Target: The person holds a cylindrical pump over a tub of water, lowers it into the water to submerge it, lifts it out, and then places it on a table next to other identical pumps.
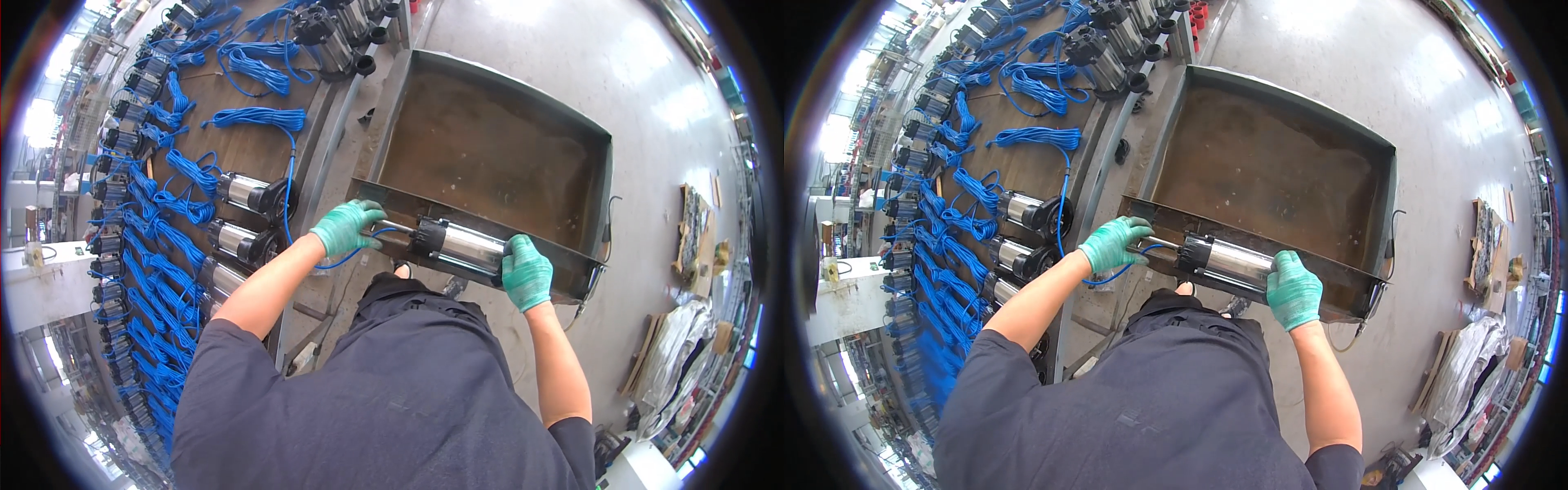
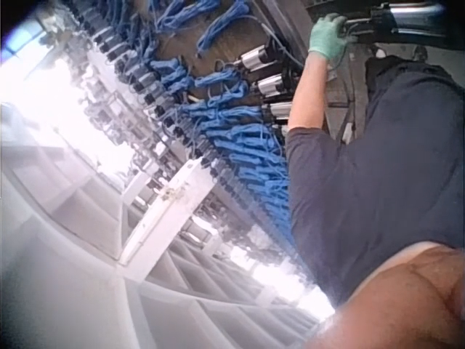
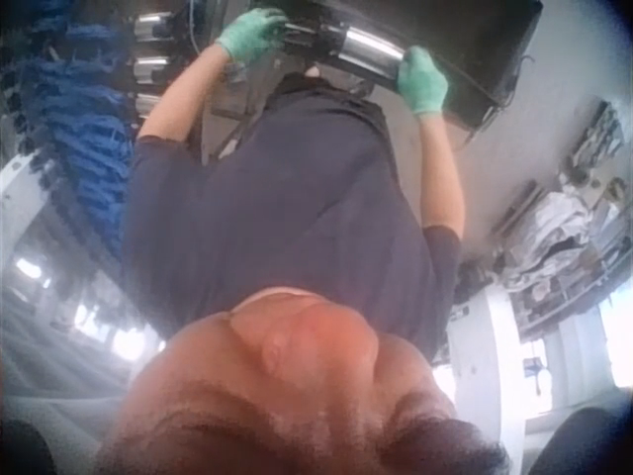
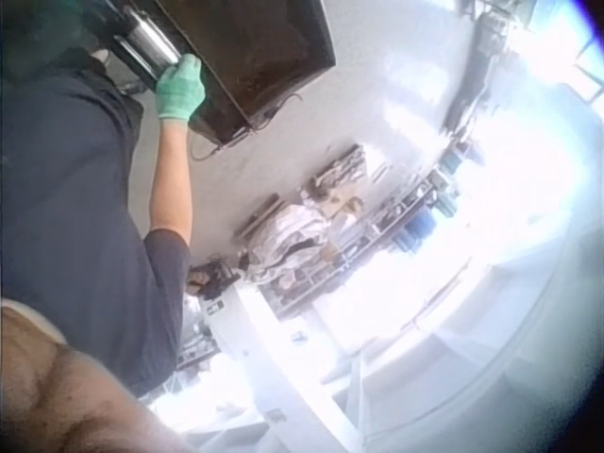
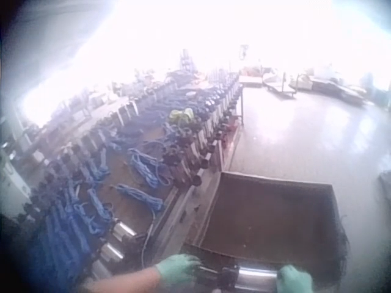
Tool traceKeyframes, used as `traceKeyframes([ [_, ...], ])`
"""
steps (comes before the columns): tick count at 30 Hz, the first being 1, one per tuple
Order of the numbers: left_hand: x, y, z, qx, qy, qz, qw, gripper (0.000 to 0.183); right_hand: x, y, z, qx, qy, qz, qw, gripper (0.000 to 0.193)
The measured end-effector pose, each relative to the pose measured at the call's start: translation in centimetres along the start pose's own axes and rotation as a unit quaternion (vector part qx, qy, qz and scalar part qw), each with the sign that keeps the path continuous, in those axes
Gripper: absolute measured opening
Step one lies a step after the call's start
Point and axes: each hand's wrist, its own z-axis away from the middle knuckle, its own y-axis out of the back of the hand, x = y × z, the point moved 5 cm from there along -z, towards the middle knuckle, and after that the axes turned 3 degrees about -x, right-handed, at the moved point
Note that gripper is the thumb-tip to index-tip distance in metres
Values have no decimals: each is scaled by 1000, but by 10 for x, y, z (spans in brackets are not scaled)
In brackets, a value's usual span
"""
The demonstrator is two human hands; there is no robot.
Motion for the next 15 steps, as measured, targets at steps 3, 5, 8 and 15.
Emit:
traceKeyframes([
  [3,-15,-6,1,4,-52,-23,998,53,-6,4,-1,0,15,-9,1000,23],
  [5,-15,-4,-1,26,-78,-30,996,46,-6,6,-1,21,4,-18,1000,18],
  [8,-32,-17,-9,-81,98,324,937,44,-6,5,-2,22,9,-16,1000,19],
  [15,-37,-51,-9,-130,370,531,752,49,-5,5,-3,14,-1,-28,1000,19],
])
